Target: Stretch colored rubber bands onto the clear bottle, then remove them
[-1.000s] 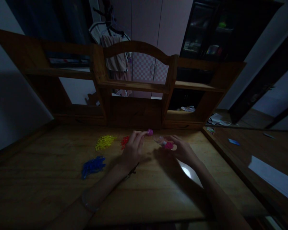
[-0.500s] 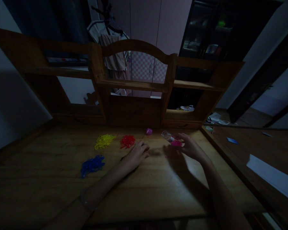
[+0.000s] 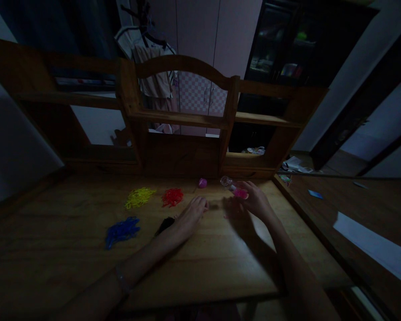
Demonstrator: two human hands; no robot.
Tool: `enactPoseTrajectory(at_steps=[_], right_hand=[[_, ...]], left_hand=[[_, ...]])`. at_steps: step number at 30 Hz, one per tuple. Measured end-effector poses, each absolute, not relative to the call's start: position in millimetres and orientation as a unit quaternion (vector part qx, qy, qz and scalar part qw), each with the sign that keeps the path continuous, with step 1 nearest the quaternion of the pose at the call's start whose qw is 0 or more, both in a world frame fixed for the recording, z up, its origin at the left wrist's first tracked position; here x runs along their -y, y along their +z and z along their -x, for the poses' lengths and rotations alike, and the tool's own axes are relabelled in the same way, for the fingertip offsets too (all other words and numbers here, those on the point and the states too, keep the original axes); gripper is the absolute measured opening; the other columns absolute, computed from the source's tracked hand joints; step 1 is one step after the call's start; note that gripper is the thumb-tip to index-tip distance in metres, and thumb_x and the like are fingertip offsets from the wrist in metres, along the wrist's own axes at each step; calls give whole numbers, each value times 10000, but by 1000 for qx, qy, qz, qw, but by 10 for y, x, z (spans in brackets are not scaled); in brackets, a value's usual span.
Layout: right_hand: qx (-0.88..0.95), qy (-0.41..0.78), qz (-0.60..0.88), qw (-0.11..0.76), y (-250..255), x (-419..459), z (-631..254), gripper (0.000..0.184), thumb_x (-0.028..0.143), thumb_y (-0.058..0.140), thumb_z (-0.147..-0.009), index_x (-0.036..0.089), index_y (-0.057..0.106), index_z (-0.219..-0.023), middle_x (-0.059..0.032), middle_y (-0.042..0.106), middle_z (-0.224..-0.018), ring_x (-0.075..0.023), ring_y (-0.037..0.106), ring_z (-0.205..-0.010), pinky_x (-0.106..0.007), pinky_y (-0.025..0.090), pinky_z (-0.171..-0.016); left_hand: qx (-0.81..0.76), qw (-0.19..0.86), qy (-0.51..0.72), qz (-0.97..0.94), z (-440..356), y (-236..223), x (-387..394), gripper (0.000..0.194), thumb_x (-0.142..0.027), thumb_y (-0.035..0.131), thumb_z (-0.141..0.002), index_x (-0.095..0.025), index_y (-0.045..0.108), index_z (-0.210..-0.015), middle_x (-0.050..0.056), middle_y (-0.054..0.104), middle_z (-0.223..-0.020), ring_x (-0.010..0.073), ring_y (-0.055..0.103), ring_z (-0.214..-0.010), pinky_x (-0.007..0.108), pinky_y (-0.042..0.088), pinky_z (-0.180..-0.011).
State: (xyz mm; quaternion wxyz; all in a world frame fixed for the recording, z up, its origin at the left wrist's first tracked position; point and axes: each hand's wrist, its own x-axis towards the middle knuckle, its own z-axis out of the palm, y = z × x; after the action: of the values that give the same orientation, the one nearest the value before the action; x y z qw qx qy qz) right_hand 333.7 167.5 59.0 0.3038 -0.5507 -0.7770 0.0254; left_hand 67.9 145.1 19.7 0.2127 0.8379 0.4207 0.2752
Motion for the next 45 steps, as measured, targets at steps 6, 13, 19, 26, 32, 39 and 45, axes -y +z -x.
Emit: enactPoseTrajectory(at_steps=[6, 13, 19, 26, 32, 39, 45], right_hand=[[759, 32, 555, 340, 521, -1738, -3398, 454, 226, 698, -762, 277, 601, -1203, -61, 615, -1137, -226, 615, -960, -313, 481, -791], [740, 26, 573, 351, 485, -1764, -3424, 429, 218, 689, -761, 276, 603, -1178, -51, 615, -1091, -210, 604, -921, -285, 448, -745], [739, 33, 568, 360, 482, -1758, -3421, 431, 227, 687, -772, 269, 591, -1191, -55, 607, -1105, -207, 602, -925, -277, 439, -745], [734, 64, 551, 392, 392, -1815, -3381, 420, 251, 712, -760, 270, 611, -1167, -46, 620, -1068, -203, 610, -913, -288, 464, -754], [748, 158, 457, 454, 355, -1835, -3256, 416, 297, 709, -771, 263, 609, -1173, -50, 630, -1100, -203, 624, -977, -344, 507, -842], [758, 196, 426, 454, 340, -1797, -3171, 405, 263, 670, -794, 254, 607, -1194, -59, 631, -1125, -202, 627, -1017, -351, 522, -866], [766, 197, 415, 450, 326, -1787, -3140, 411, 251, 669, -795, 264, 607, -1201, -57, 631, -1128, -199, 623, -1010, -351, 522, -867]], left_hand=[[-353, 238, 290, -857, -1257, 203, -1524, 209, -119, 505, -823, -207, 538, -1010, 75, 617, -1071, 224, 546, -1014, 342, 439, -885], [-380, 207, 222, -874, -1469, -46, -1697, 30, -153, 559, -785, -182, 564, -777, 72, 626, -894, 233, 559, -893, 377, 444, -832], [-416, 223, 276, -838, -1285, 221, -1634, 55, -207, 549, -819, -190, 601, -824, 64, 640, -920, 203, 576, -870, 326, 473, -773], [-433, 297, 381, -762, -761, 1164, -2207, 288, -401, 687, -760, -135, 680, -870, 56, 702, -802, 167, 640, -722, 259, 490, -649], [-391, 280, 375, -793, -768, 1499, -2081, 228, -339, 704, -741, -156, 740, -873, 44, 742, -798, 172, 680, -719, 253, 512, -671], [-358, 175, 327, -857, -949, 1594, -1915, 144, -150, 623, -771, -174, 759, -813, 26, 745, -802, 158, 676, -761, 234, 480, -717], [-368, 166, 311, -860, -973, 1539, -1878, 163, -125, 586, -771, -161, 740, -807, 20, 732, -748, 144, 662, -689, 219, 451, -649]])
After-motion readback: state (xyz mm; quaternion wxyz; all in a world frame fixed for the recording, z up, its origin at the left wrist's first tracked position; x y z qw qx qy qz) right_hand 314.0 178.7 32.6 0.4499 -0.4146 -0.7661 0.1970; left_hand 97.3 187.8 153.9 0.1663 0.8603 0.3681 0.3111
